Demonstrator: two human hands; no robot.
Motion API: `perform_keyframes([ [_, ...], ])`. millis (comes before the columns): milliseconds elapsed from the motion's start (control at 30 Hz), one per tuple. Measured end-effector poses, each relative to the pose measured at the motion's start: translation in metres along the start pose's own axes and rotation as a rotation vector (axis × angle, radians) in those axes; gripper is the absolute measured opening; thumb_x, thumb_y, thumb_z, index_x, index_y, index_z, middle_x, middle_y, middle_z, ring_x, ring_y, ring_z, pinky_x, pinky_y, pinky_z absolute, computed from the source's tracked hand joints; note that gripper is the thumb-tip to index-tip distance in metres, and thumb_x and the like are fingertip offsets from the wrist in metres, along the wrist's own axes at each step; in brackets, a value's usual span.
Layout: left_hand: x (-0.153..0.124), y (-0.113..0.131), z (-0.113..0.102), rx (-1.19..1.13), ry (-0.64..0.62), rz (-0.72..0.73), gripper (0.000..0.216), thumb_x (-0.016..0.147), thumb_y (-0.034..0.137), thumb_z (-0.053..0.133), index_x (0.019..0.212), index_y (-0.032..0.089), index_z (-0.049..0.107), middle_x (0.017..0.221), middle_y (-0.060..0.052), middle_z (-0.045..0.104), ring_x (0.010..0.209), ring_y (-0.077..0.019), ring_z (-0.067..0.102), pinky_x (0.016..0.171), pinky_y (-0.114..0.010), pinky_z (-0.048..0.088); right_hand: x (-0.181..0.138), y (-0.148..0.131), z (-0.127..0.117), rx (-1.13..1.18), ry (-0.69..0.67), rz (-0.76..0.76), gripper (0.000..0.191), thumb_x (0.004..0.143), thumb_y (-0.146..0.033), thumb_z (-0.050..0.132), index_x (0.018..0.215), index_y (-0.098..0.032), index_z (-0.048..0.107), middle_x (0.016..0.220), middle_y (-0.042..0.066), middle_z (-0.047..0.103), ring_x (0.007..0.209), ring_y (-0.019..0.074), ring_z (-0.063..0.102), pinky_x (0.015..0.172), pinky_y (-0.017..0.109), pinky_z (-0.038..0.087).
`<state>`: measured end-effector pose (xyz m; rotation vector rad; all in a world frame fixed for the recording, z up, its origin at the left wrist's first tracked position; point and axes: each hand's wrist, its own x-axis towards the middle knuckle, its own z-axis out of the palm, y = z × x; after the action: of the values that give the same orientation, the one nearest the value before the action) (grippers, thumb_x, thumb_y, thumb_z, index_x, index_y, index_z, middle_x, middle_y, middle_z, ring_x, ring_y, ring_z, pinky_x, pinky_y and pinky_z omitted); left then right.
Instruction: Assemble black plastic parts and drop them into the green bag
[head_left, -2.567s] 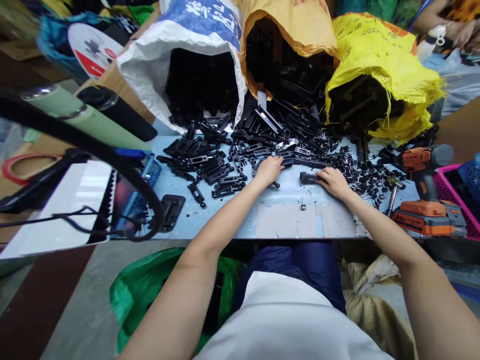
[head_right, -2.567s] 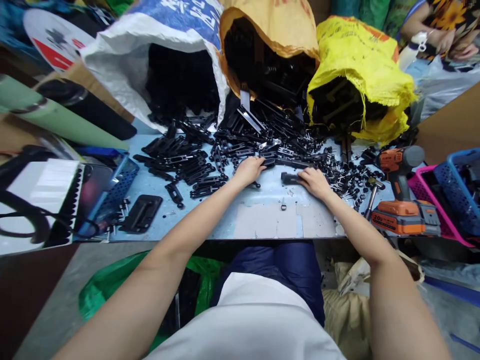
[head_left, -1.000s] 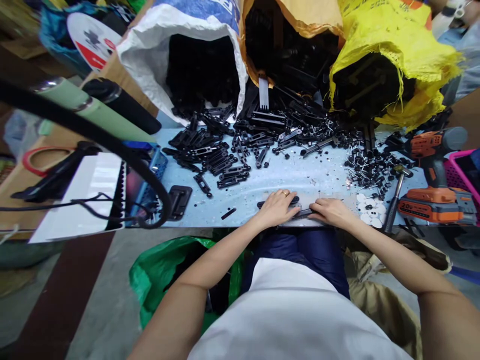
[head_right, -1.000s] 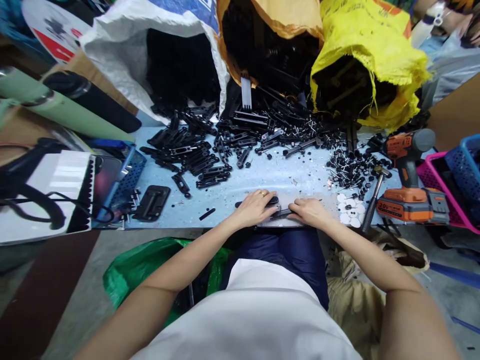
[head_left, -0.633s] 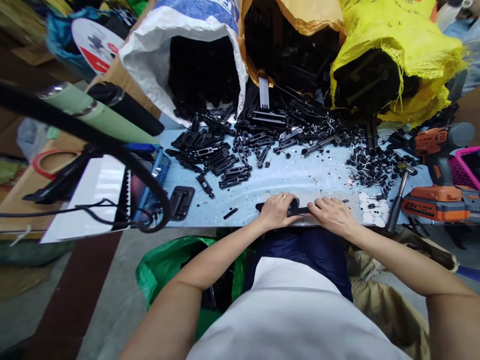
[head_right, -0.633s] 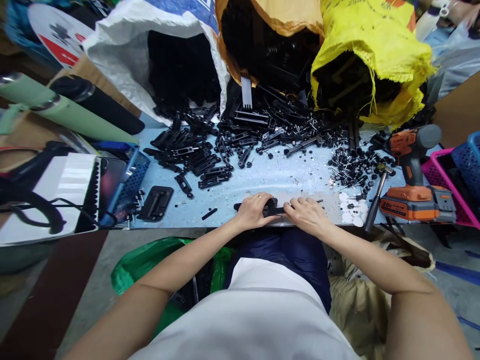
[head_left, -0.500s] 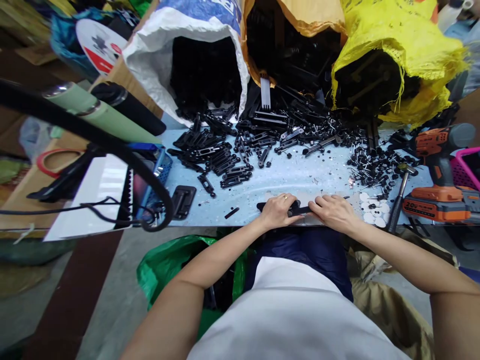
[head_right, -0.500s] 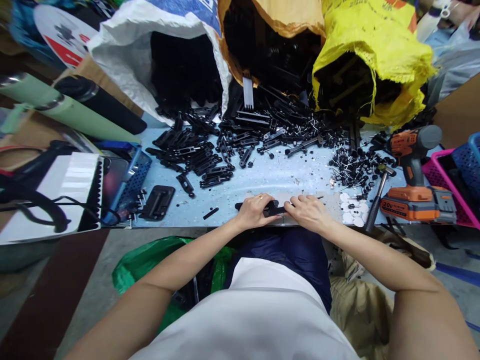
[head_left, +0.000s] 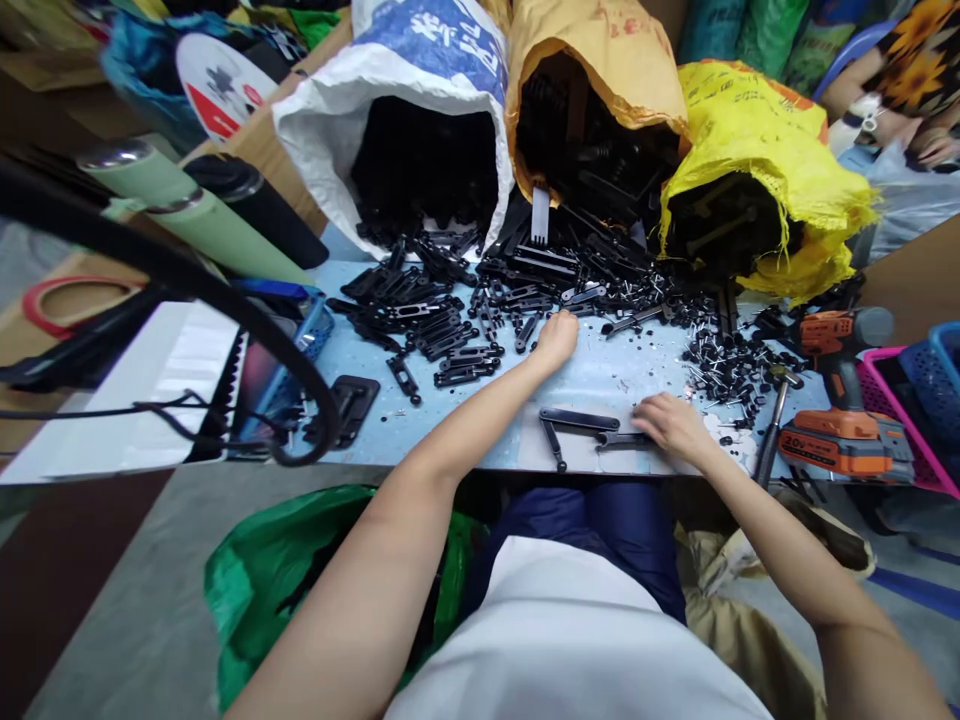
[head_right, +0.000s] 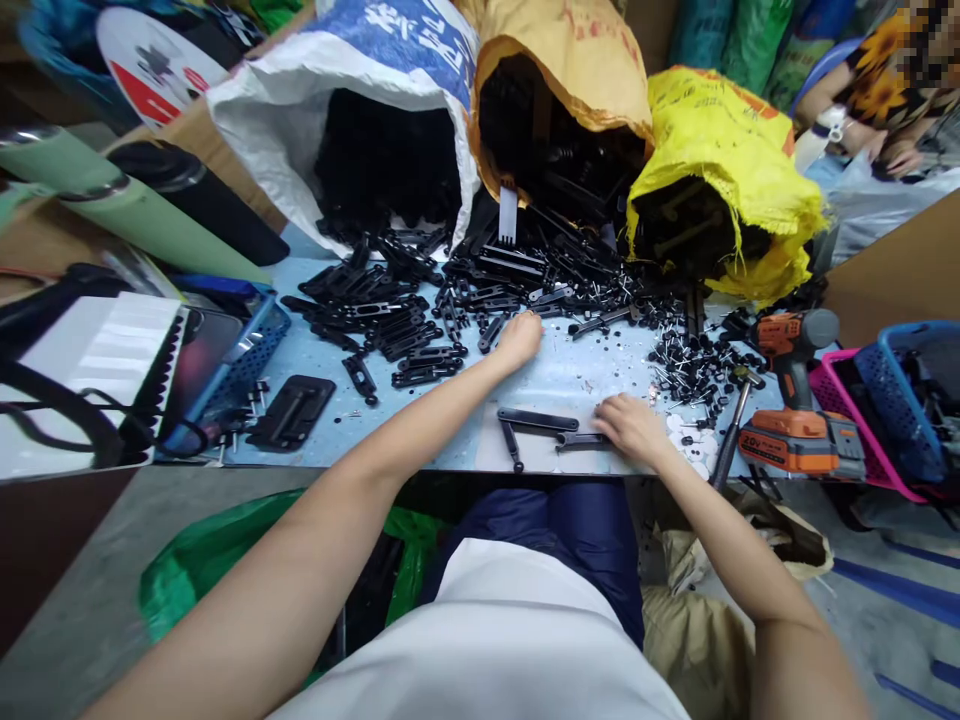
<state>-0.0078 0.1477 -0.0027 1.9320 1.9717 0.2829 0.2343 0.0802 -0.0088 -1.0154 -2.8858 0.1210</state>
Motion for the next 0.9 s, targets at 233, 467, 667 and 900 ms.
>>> perform_keyframes([
  [233, -0.047, -0.01, 0.001, -0.151, 0.147, 0.017, 0.022, 0.086, 0.011, 0.039, 0.096, 0.006, 0.058, 0.1, -0.017, 0.059, 0.098, -0.0231, 0.055, 0.087, -0.033, 0.04, 0.079, 0.078, -0.022, -0.141, 0.122, 0.713, 0.03, 0.085, -0.017, 0.038, 0.106, -0.011, 0.057, 0.105, 0.017, 0.058, 0.099, 0.0288, 0.049, 0.075, 0.038, 0.043],
  [467, -0.117, -0.045, -0.007, -1.333, 0.1, -0.316, 0.018, 0.078, 0.028, 0.059, 0.073, 0.012, 0.058, 0.059, 0.001, 0.053, 0.049, -0.0076, 0.046, 0.053, -0.021, 0.04, 0.11, 0.093, -0.018, -0.2, -0.074, 0.791, 0.032, 0.079, -0.005, 0.038, 0.104, -0.003, 0.057, 0.107, 0.023, 0.055, 0.097, 0.0288, 0.052, 0.074, 0.035, 0.042],
  [667, -0.138, -0.047, 0.001, -1.559, -0.057, -0.466, 0.026, 0.063, 0.03, 0.073, 0.064, 0.01, 0.058, 0.053, 0.0, 0.054, 0.045, -0.0055, 0.044, 0.047, -0.018, 0.035, 0.085, 0.082, -0.014, -0.174, 0.009, 0.625, 0.023, 0.079, -0.023, 0.048, 0.095, -0.012, 0.061, 0.092, 0.016, 0.061, 0.088, 0.0287, 0.055, 0.073, 0.037, 0.043],
  [900, -0.141, -0.049, 0.009, -1.128, 0.01, -0.262, 0.014, 0.074, 0.024, 0.06, 0.066, 0.013, 0.062, 0.057, 0.0, 0.057, 0.05, -0.0089, 0.049, 0.053, -0.021, 0.04, 0.067, 0.058, -0.025, 0.099, 0.246, 0.465, 0.024, 0.079, -0.022, 0.046, 0.095, -0.015, 0.064, 0.09, 0.011, 0.063, 0.077, 0.0218, 0.059, 0.076, 0.037, 0.048],
])
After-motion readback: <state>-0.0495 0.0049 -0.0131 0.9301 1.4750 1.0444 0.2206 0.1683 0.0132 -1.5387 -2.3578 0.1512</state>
